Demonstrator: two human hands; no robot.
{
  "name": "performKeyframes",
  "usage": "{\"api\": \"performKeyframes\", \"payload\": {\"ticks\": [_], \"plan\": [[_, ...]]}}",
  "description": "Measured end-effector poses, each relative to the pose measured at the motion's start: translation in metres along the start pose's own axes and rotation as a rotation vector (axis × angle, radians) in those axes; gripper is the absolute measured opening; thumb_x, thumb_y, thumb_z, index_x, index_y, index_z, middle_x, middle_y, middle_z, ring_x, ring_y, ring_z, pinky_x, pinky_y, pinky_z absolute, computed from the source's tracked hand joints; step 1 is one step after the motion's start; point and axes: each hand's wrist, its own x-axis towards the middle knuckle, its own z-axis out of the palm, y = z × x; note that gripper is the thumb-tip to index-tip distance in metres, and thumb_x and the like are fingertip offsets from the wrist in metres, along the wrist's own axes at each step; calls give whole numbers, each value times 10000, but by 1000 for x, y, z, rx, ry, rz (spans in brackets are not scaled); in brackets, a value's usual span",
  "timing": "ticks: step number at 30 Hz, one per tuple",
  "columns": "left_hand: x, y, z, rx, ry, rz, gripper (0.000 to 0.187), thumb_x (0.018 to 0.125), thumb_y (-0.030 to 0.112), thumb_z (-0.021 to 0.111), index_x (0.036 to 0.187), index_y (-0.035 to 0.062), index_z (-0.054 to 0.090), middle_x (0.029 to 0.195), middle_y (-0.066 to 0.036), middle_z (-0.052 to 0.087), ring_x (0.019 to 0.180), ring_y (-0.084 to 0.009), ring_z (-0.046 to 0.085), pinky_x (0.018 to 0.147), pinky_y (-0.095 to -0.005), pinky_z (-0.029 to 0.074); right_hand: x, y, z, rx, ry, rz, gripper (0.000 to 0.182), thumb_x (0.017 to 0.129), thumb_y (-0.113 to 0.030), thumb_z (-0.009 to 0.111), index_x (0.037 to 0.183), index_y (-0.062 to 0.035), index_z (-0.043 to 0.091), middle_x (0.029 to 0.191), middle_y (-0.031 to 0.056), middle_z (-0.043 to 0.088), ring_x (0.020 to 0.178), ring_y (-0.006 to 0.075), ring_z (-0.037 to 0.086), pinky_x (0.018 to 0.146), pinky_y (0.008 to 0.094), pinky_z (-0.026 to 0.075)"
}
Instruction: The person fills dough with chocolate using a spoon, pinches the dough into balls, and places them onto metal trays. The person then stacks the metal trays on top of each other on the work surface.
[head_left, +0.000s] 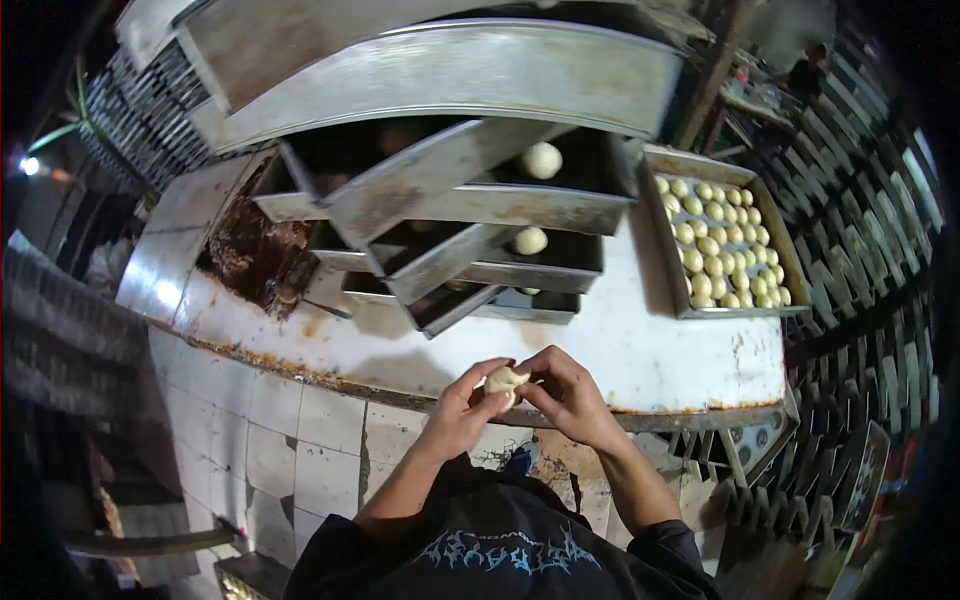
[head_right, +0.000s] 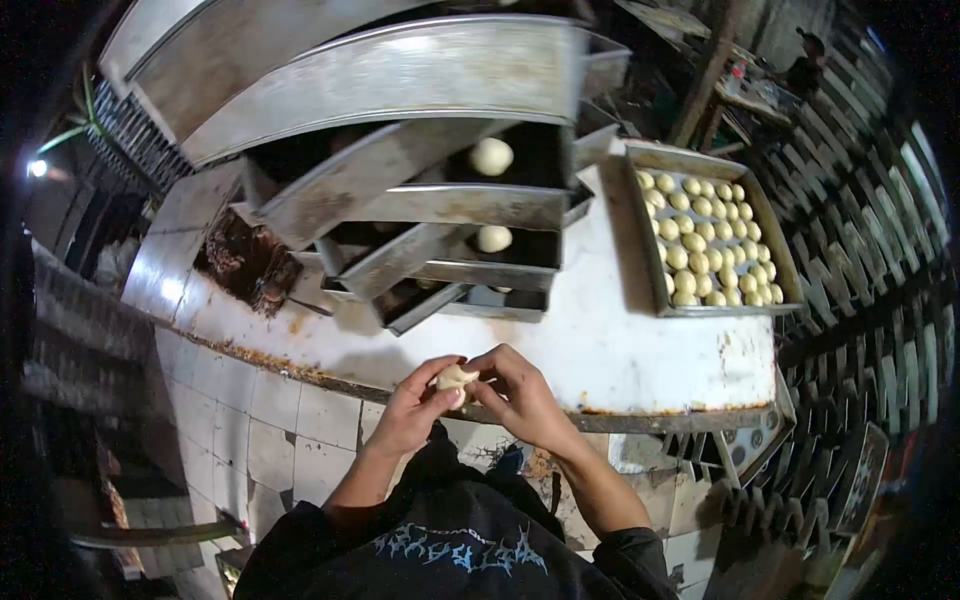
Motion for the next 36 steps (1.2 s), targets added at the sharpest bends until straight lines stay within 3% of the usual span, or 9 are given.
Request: {"api": "performKeyframes", "payload": {"ticks": [6,12,15,18,24,26,28,34,36], "plan": [[42,-13,56,-702,321,-87,281,936,41,321,1195,62,426,1124,-103,504,1000,-218,538,890,-363,460,-28,39,5,-870,410,-620,361,712,-15,676,1063,-36,591,1088,183,481,1043,363,483,874,421,431],[51,-36,74,-770,53,-381,283,930,89,404,1211,75,431,1147,-98,524,1046,-181,514,920,-365,410,-50,53,-63,-899,356,-489,351,683,-45,711,1015,-41,597,1028,143,549,906,293,546,763,361,468],[63,-48,91,-184,79,-93,377,868,70,557,1226,20,449,1078,-53,547,979,-110,507,859,-236,422,-50,63,-79,-80,399,-197,279,783,-112,695,976,19,540,779,170,600,669,216,604,589,303,465],[81,-63,97,56,19,-124,362,860,94,582,1193,9,469,1045,-56,564,935,-121,532,803,-255,457,-50,67,-102,-350,492,188,301,780,-162,711,895,28,509,742,174,596,667,218,607,579,299,458],[117,-104,77,757,-37,103,531,754,119,666,1232,32,452,1141,-185,538,1008,-300,550,839,-387,466,-32,103,-168,-921,696,64,120,836,-85,552,890,23,554,735,169,601,674,260,584,588,345,458],[107,-115,70,1034,1,184,622,742,153,677,1284,29,397,1211,-206,499,1072,-352,510,912,-413,422,-4,98,-154,-576,779,-121,156,810,-84,522,865,52,576,800,204,618,700,332,582,659,395,458],[92,-83,63,1106,131,-127,687,736,193,689,1310,16,354,1234,-206,489,1101,-347,500,913,-407,425,28,118,-117,-508,735,-128,172,818,-111,525,848,40,602,779,206,617,702,344,576,690,416,461],[-4,-104,-55,1018,528,11,450,781,173,652,1163,15,474,1089,-180,543,959,-352,548,804,-406,459,-41,131,-82,-1213,171,-346,179,745,-105,568,904,-27,595,983,163,567,977,338,505,853,423,412],[-22,-89,-67,902,608,-91,437,772,163,651,1144,10,481,1077,-193,538,979,-364,528,835,-414,439,-49,149,-142,-714,188,31,162,752,-120,576,889,-33,582,1001,162,528,972,351,461,841,433,391]]}}
